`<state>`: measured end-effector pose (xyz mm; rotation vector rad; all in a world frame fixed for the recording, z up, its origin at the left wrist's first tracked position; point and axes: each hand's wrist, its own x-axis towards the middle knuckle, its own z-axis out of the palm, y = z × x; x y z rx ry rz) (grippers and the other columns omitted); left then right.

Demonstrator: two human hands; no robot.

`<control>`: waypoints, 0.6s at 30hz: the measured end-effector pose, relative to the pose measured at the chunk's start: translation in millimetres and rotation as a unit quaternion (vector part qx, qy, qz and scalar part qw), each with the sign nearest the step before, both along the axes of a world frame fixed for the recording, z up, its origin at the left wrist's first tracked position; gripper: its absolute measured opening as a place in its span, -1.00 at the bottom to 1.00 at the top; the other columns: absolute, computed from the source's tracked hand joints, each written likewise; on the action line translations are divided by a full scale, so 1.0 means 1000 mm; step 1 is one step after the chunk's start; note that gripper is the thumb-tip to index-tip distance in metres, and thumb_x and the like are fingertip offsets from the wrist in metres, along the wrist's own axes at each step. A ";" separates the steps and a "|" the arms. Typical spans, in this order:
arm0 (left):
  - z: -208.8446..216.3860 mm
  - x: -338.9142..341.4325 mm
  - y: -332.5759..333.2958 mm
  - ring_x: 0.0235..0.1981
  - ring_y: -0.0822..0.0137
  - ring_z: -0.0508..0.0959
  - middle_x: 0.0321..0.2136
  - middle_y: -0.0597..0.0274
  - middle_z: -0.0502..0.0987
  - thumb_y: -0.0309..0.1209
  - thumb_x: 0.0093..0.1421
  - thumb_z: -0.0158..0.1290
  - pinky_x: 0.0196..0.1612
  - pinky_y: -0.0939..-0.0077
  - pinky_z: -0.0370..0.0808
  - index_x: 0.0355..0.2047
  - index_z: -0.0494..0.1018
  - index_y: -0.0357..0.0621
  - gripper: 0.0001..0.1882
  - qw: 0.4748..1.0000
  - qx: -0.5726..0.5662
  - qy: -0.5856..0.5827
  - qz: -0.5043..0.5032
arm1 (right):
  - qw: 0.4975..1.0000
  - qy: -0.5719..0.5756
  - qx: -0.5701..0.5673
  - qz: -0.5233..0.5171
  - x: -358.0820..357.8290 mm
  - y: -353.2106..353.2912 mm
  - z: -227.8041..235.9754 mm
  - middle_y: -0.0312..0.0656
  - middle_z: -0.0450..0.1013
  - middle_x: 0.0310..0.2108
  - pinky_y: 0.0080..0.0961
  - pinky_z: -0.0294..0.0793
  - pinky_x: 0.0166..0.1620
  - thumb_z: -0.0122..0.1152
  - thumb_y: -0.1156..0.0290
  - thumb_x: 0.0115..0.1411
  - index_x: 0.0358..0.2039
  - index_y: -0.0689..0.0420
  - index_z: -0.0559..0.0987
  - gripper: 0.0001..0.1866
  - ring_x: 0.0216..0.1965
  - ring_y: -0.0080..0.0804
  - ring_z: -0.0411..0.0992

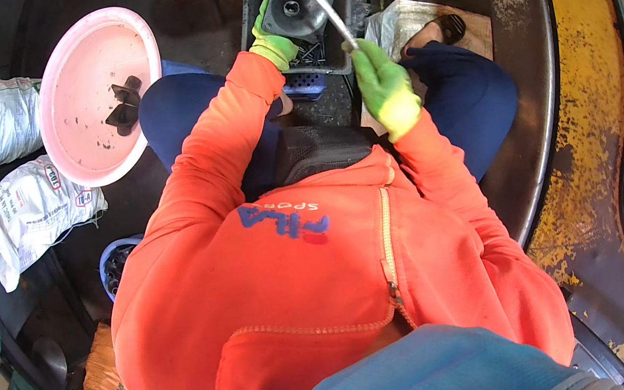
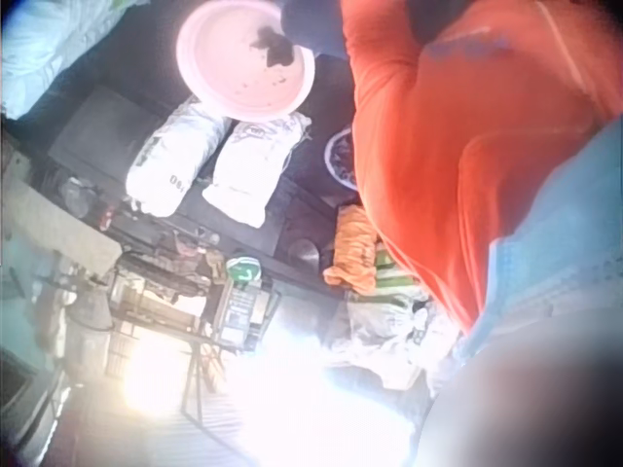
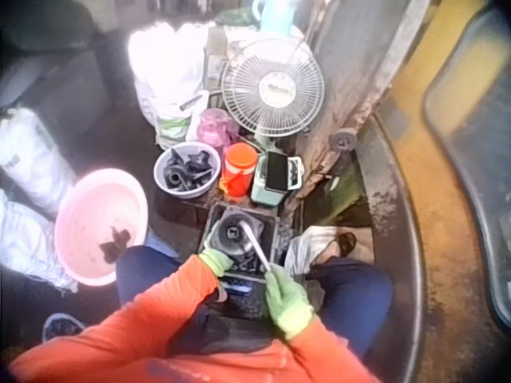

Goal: The person sits on the floor and uses a metal tool to scrape and clean the inside of black molded parts. They handle each part individually, scraping the interior surfaces and placing cleaned parts into a nearby pink basin.

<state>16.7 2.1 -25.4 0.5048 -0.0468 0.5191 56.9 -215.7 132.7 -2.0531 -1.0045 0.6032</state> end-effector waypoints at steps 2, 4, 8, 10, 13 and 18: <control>-0.006 -0.002 0.004 0.01 0.18 0.45 -0.02 0.05 0.44 -0.20 0.24 -0.04 0.08 0.25 0.43 -0.01 0.37 -0.20 -0.60 0.913 0.312 0.175 0.196 | 0.988 0.055 0.141 -0.028 -0.005 -0.013 0.009 -0.11 0.52 -0.34 -0.53 0.40 -0.31 -0.10 0.42 0.33 -0.05 0.18 0.49 -0.74 -0.43 -0.52 0.42; -0.009 -0.002 0.004 -0.01 0.17 0.45 -0.03 0.05 0.45 -0.23 0.26 -0.09 0.07 0.24 0.43 -0.02 0.37 -0.20 -0.63 0.898 0.314 0.225 0.213 | 0.961 0.112 0.242 -0.076 -0.012 -0.016 0.008 -0.11 0.52 -0.26 -0.55 0.41 -0.27 -0.10 0.44 0.33 -0.06 0.24 0.49 -0.73 -0.38 -0.53 0.41; -0.003 0.002 -0.001 -0.08 0.11 0.53 -0.11 0.09 0.53 -0.18 0.33 -0.21 0.08 0.13 0.46 -0.05 0.45 -0.16 -0.61 0.995 -0.096 -0.016 -0.004 | 0.973 0.224 0.021 -0.043 -0.018 0.005 -0.010 -0.49 0.32 -0.51 -0.77 0.15 -0.48 -0.03 0.42 0.34 -0.04 0.21 0.49 -0.75 -0.55 -0.78 0.16; 0.002 0.003 -0.002 -0.06 0.10 0.52 -0.15 0.09 0.55 -0.19 0.33 -0.22 0.08 0.10 0.45 -0.08 0.47 -0.16 -0.61 0.975 -0.182 -0.094 -0.089 | 0.987 0.156 0.030 -0.037 -0.014 0.006 -0.010 -0.55 0.25 -0.55 -0.79 0.07 -0.50 0.00 0.37 0.34 -0.05 0.16 0.52 -0.76 -0.56 -0.82 0.10; 0.012 -0.005 -0.002 0.01 0.08 0.48 -0.03 0.06 0.47 -0.12 0.35 -0.30 0.11 0.03 0.41 0.02 0.38 -0.16 -0.54 0.990 -0.031 0.109 0.085 | 0.980 0.170 0.084 -0.055 -0.011 -0.011 0.003 -0.24 0.48 -0.35 -0.60 0.38 -0.24 -0.06 0.38 0.33 -0.05 0.22 0.50 -0.72 -0.37 -0.55 0.38; 0.022 -0.009 -0.005 -0.15 0.24 0.54 -0.18 0.16 0.54 -0.42 0.18 -0.04 -0.03 0.31 0.50 -0.11 0.46 -0.21 -0.72 0.910 0.301 0.214 0.190 | 0.978 0.061 0.198 -0.015 -0.016 -0.011 -0.002 -0.11 0.53 -0.27 -0.50 0.42 -0.19 -0.04 0.31 0.32 -0.05 0.25 0.48 -0.68 -0.28 -0.36 0.48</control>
